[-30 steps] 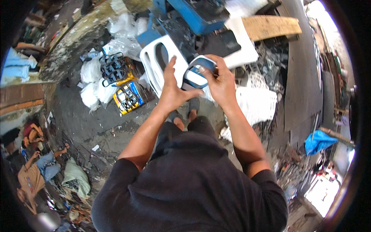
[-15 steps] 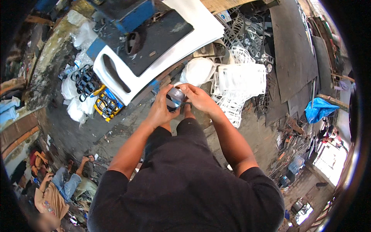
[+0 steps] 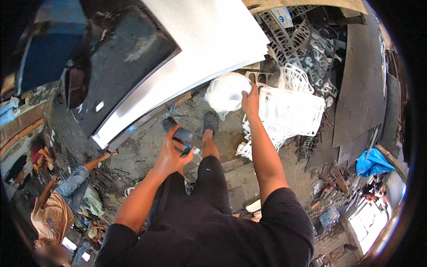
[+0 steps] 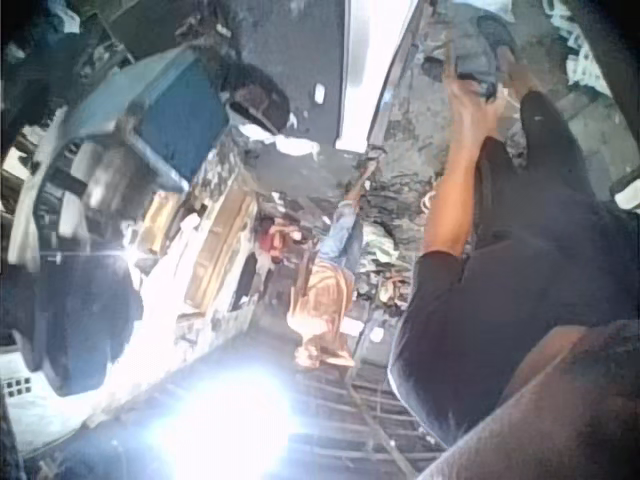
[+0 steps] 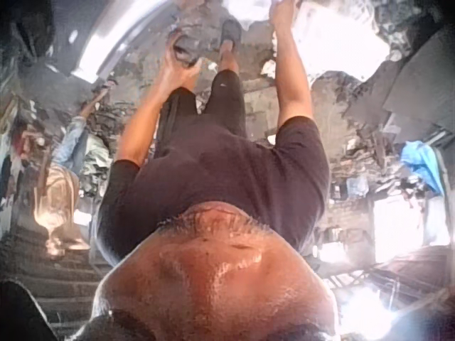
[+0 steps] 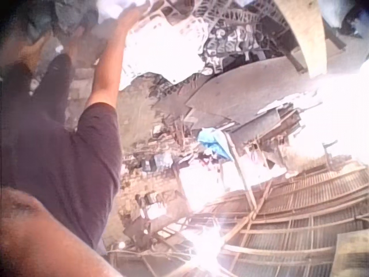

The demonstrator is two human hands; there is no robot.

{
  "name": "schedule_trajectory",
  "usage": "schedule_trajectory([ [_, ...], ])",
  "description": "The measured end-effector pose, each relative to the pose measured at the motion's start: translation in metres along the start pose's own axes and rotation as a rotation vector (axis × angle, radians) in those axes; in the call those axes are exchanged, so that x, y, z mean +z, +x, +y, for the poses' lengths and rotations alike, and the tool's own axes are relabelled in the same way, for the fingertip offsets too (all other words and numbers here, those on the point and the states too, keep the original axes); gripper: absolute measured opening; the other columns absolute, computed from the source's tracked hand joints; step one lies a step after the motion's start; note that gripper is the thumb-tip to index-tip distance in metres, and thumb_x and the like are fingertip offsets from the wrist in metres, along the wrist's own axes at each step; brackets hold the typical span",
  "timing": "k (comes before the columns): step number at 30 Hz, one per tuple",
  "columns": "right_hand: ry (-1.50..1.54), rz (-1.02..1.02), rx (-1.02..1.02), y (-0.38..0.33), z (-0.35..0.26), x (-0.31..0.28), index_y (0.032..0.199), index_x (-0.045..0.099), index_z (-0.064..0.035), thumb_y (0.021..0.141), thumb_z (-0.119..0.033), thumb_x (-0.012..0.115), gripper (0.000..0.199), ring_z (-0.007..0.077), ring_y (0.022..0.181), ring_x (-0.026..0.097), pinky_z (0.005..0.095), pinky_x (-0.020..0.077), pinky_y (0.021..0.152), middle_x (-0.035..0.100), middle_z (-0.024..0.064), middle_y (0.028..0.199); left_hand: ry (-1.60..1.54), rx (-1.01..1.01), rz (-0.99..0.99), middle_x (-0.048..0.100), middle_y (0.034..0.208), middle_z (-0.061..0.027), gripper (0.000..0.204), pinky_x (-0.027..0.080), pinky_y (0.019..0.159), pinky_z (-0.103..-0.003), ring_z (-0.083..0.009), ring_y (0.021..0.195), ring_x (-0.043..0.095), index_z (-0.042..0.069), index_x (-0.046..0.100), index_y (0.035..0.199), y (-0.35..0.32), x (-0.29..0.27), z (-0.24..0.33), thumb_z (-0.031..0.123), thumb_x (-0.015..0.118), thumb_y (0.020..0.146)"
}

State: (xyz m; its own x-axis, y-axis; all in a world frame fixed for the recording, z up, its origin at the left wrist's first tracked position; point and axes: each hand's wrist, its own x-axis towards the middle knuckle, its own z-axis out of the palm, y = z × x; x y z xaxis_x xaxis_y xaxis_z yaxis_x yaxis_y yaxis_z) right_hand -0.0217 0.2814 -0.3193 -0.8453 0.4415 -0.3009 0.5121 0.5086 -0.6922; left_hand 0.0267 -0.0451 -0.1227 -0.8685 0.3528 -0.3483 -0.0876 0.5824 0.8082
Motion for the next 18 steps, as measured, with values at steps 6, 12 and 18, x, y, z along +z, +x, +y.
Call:
schedule_trajectory([
  [6, -0.291, 0.104, -0.046, 0.05, 0.079, 0.071, 0.143, 0.037, -0.0027, 0.089, -0.01, 0.061, 0.059, 0.0437, 0.124, 0.049, 0.0481, 0.0419, 0.102, 0.048, 0.0289, 0.135, 0.105, 0.01, -0.01, 0.044, 0.129, -0.0228, 0.089, 0.045, 0.097, -0.045, -0.0397, 0.116, 0.051, 0.002, 0.031, 0.143, 0.003, 0.008, -0.02, 0.017, 0.082, 0.072],
  [12, 0.115, -0.612, 0.092, -0.041, 0.002, 0.022, 0.102, 0.069, 0.0016, 0.096, -0.03, 0.059, 0.034, 0.0215, 0.082, 0.067, 0.0344, 0.051, 0.075, 0.072, 0.0115, 0.09, 0.262, -0.037, 0.219, 0.043, 0.129, -0.0201, 0.09, 0.045, 0.098, -0.043, -0.0364, 0.12, 0.048, 0.001, 0.028, 0.142, -0.011, 0.005, 0.019, 0.018, 0.082, 0.073],
  [18, 1.109, -0.997, 0.593, -0.203, -0.165, -0.062, 0.146, 0.041, -0.0133, 0.105, -0.048, 0.04, 0.054, 0.0229, 0.1, 0.064, 0.0378, 0.0517, 0.085, 0.06, 0.0154, 0.127, -0.223, 0.196, 0.484, 0.044, 0.132, -0.0177, 0.094, 0.042, 0.104, -0.041, -0.0272, 0.121, 0.05, 0.004, 0.029, 0.14, -0.025, -0.018, 0.074, 0.019, 0.089, 0.07],
])
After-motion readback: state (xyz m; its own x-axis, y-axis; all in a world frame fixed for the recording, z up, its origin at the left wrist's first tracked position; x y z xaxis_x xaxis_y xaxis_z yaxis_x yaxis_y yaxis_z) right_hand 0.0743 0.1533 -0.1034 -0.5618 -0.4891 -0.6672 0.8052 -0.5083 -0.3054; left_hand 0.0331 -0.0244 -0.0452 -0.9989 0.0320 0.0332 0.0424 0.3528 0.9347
